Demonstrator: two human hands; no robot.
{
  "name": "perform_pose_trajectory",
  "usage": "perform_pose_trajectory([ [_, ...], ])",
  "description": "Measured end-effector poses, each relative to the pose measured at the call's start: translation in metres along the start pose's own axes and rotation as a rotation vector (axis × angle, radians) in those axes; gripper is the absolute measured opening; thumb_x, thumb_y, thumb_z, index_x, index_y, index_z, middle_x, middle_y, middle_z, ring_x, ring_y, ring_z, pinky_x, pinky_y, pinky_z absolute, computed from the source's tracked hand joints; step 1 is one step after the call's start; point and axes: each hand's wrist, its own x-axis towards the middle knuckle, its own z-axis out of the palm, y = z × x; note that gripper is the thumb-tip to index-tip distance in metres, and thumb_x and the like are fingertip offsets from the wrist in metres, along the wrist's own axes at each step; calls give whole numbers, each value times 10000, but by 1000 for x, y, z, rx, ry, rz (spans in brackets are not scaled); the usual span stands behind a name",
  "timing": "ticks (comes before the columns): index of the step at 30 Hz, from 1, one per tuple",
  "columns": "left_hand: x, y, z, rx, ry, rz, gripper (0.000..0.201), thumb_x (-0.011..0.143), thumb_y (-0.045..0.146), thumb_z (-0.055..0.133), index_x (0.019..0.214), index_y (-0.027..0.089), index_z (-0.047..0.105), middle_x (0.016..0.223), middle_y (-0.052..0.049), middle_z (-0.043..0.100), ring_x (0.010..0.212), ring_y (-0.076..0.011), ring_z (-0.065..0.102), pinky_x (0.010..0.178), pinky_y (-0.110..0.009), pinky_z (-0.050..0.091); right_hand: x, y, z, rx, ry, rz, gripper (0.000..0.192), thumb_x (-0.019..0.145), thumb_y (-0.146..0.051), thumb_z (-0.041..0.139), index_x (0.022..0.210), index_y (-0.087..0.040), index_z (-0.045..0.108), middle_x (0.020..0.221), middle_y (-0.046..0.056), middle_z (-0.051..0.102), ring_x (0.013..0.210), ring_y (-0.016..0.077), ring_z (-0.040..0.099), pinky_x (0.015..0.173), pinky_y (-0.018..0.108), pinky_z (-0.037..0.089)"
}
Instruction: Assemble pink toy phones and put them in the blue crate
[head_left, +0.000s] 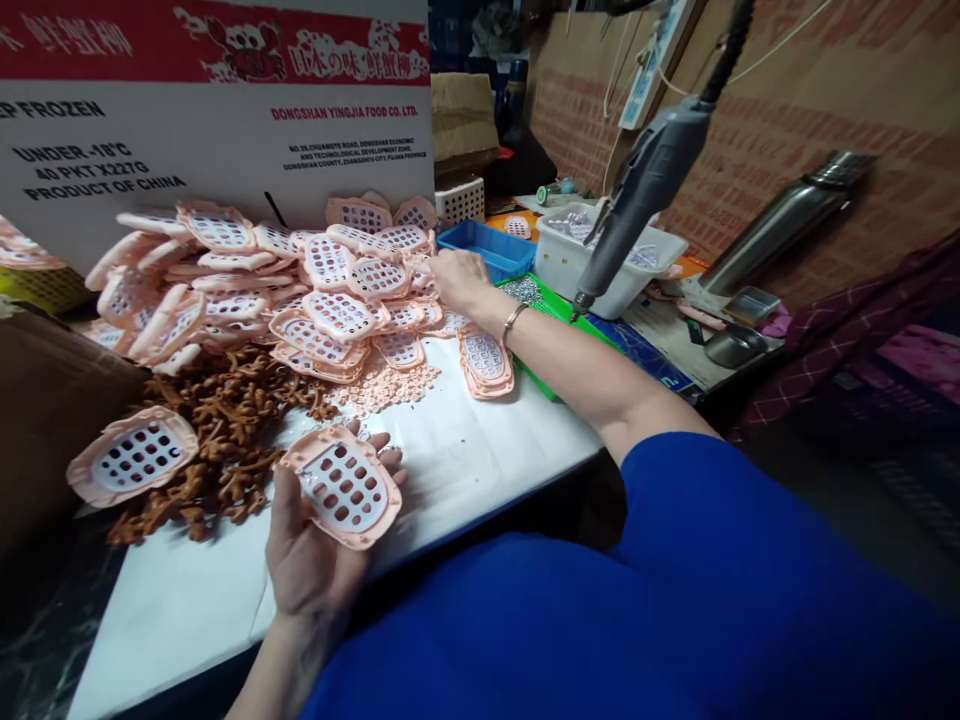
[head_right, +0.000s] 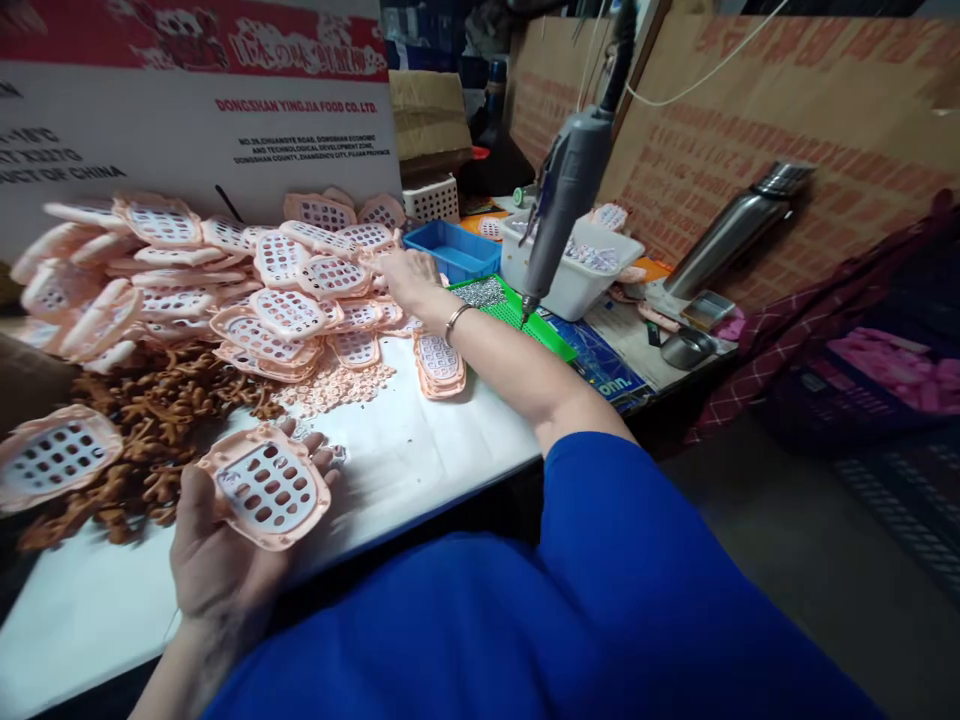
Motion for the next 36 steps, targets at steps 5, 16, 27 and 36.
perform_pose_trajectory([
  [5,16,-2,-13,-185,-154,-209,626,862,574,585,1287,118,641,1137,-242,714,1007,-374,715,911,-547,570,-49,-12,-15,152,169,-484,271,1017,-235,465,1099,-122,697,1124,103,686,1055,154,616,924,267,471],
  [16,13,-6,-12,-268,-151,-111,535,840,510,632,1250,168,658,1097,-184,743,978,-316,733,899,-471,586,-45,-66,15,226,131,-709,394,978,-158,469,1364,-119,537,1281,147,604,1152,209,556,983,364,471],
  [27,5,9,-22,-199,-48,62,530,778,481,691,1243,228,660,1105,-129,746,986,-321,722,999,-541,517,-3,-87,-10,222,198,-186,376,1021,-147,311,1250,-138,608,1175,142,672,1018,244,641,841,363,486],
  [36,-3,12,-13,-172,-52,39,652,774,606,696,1308,239,625,1082,-126,751,1064,-339,695,981,-516,539,-63,-80,-58,802,-263,-901,268,1047,-157,370,1208,-85,571,1167,23,671,1028,79,637,936,234,512],
])
